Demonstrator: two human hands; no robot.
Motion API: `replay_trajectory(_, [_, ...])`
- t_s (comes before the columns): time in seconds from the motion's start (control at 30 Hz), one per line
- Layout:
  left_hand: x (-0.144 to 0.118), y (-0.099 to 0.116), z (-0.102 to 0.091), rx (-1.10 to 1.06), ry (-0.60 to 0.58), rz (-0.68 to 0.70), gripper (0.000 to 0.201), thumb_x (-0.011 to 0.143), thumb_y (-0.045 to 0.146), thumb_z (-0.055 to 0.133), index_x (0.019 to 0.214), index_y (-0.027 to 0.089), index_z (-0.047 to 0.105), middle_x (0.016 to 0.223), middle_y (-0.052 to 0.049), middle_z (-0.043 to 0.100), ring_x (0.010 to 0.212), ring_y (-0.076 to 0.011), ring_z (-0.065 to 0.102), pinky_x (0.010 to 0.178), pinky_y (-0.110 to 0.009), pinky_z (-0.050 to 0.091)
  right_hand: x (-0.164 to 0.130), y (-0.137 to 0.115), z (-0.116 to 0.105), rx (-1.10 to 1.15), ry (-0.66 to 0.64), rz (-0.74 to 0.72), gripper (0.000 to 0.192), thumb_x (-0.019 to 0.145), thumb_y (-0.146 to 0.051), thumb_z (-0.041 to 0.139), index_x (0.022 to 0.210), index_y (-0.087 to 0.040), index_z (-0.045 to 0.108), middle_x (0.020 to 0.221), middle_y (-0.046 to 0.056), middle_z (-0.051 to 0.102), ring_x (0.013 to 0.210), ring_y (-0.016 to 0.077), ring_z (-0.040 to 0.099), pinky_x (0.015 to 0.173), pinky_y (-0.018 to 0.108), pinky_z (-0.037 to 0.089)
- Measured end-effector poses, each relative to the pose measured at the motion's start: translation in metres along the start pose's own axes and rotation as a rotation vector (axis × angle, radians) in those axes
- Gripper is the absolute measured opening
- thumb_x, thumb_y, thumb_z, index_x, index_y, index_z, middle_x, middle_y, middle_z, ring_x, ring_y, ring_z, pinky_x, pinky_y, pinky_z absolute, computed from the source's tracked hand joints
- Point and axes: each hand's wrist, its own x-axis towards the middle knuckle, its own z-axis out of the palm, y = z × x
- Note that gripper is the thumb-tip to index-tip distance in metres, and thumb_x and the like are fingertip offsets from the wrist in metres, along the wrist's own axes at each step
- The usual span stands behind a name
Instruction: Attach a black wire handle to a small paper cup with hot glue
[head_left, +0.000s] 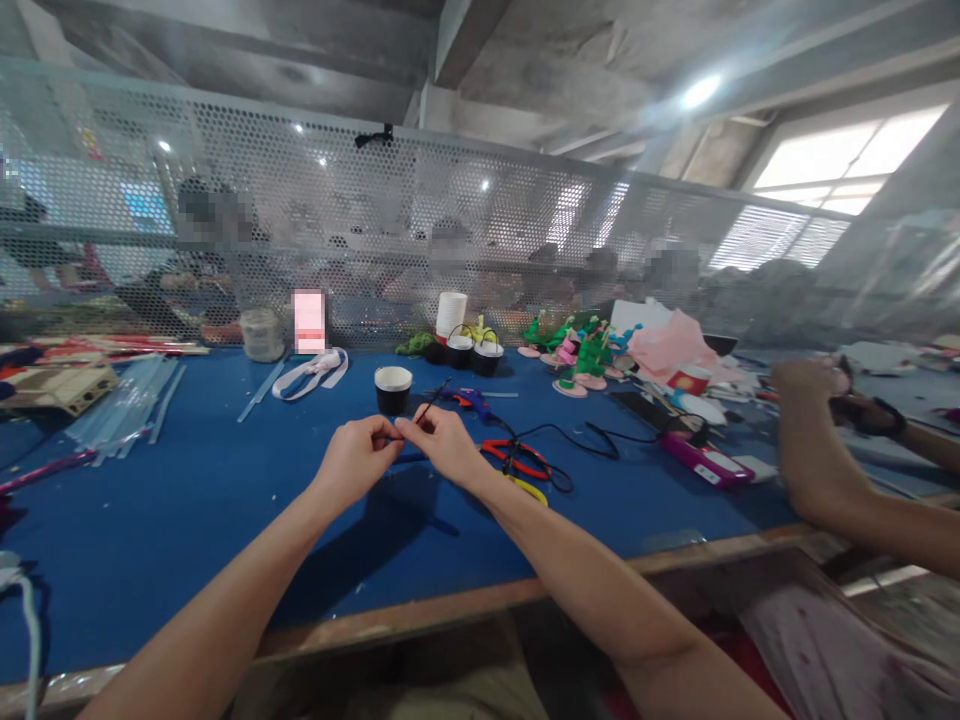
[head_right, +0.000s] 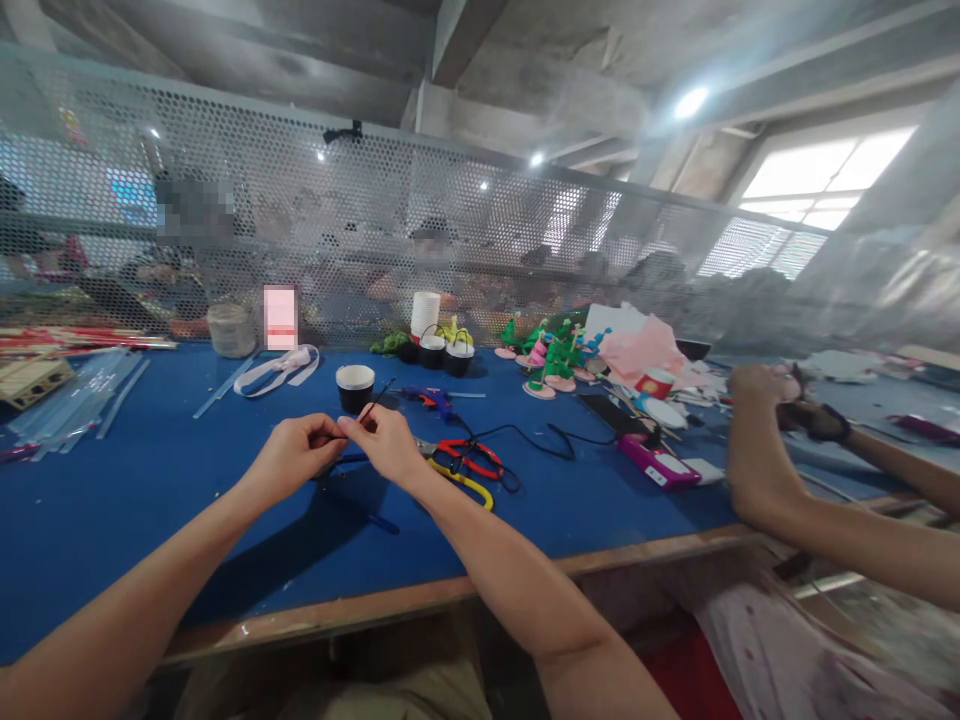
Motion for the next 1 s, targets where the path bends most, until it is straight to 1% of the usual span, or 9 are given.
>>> replay_trajectory(0.1, [0.0,0.0,0.001,-0.049,-0.012,-0.008,0.014,0.064,0.028,0.049,0.06,0.015,0.053,0.045,0.005,0.04,0.043,-0.0077,0.033,0.042,-0.02,0.023,0.0,0.0,-0.001,0.018,-0.015,0.015,0.031,0.067,-0.043,0.052,0.052,-0.017,0.041,0.044,-0.006,0.038,0.044,0.0069,0.033,0.042,0.02,0.027])
replay_trajectory(0.17, [0.0,0.001,0.001,-0.139,-0.038,-0.04,0.015,0.062,0.029,0.05,0.057,0.015,0.051,0.045,0.006,0.041,0.043,-0.0072,0.033,0.042,-0.02,0.023,-0.001,0.0,-0.002,0.039,-0.049,0.04,0.031,0.068,-0.042,0.052,0.053,-0.017,0.042,0.045,-0.006,0.04,0.043,0.0067,0.035,0.042,0.02,0.028])
replay_trajectory(0.27, [0.0,0.003,-0.001,-0.31,-0.088,-0.116,0.018,0.06,0.031,0.053,0.056,0.015,0.049,0.045,0.006,0.042,0.042,-0.0064,0.032,0.041,-0.019,0.022,0.0,-0.001,-0.005,0.139,-0.13,0.064,0.027,0.069,-0.041,0.051,0.061,-0.016,0.046,0.051,-0.005,0.045,0.043,0.0064,0.039,0.043,0.02,0.033])
replay_trajectory(0.33, [0.0,0.003,-0.002,-0.384,-0.114,-0.153,0.019,0.058,0.032,0.055,0.057,0.014,0.05,0.046,0.006,0.042,0.042,-0.0059,0.032,0.041,-0.019,0.022,0.0,-0.001,-0.006,0.202,-0.165,0.07,0.025,0.069,-0.04,0.051,0.065,-0.016,0.046,0.054,-0.005,0.046,0.043,0.0062,0.041,0.043,0.02,0.035])
replay_trajectory(0.53, [0.0,0.003,-0.007,-0.445,-0.175,-0.183,0.018,0.06,0.029,0.054,0.066,0.012,0.054,0.046,0.006,0.041,0.041,-0.0044,0.029,0.04,-0.019,0.019,0.001,0.0,-0.006,0.221,-0.137,0.08,0.025,0.069,-0.039,0.052,0.063,-0.016,0.045,0.051,-0.006,0.045,0.041,0.0054,0.04,0.042,0.02,0.034])
replay_trajectory(0.63, [0.001,0.003,-0.01,-0.409,-0.208,-0.17,0.018,0.063,0.029,0.051,0.069,0.012,0.055,0.045,0.007,0.039,0.039,-0.0044,0.028,0.039,-0.018,0.02,0.001,0.0,-0.005,0.244,-0.143,0.096,0.025,0.069,-0.039,0.052,0.063,-0.016,0.045,0.05,-0.006,0.044,0.041,0.0051,0.04,0.042,0.019,0.034])
replay_trajectory(0.73, [0.002,0.001,-0.011,-0.298,-0.204,-0.087,0.016,0.064,0.028,0.049,0.066,0.013,0.054,0.045,0.006,0.04,0.04,-0.0052,0.03,0.04,-0.018,0.021,0.001,0.0,-0.005,0.27,-0.156,0.116,0.026,0.068,-0.039,0.052,0.062,-0.015,0.046,0.049,-0.006,0.044,0.04,0.0048,0.039,0.042,0.019,0.034])
replay_trajectory(0.87, [0.003,-0.002,-0.01,-0.128,-0.153,0.061,0.016,0.067,0.027,0.047,0.067,0.014,0.055,0.049,0.004,0.045,0.044,-0.0067,0.033,0.043,-0.019,0.024,0.001,0.0,-0.005,0.29,-0.147,0.139,0.028,0.068,-0.041,0.052,0.061,-0.015,0.045,0.049,-0.006,0.044,0.04,0.0045,0.039,0.041,0.019,0.034])
replay_trajectory(1.0, [0.003,-0.003,-0.009,-0.009,-0.089,0.103,0.018,0.069,0.029,0.046,0.068,0.015,0.057,0.054,0.002,0.052,0.047,-0.0083,0.039,0.046,-0.02,0.028,0.001,0.0,-0.004,0.249,-0.128,0.152,0.028,0.069,-0.041,0.051,0.061,-0.016,0.044,0.049,-0.006,0.044,0.04,0.0044,0.039,0.041,0.019,0.034])
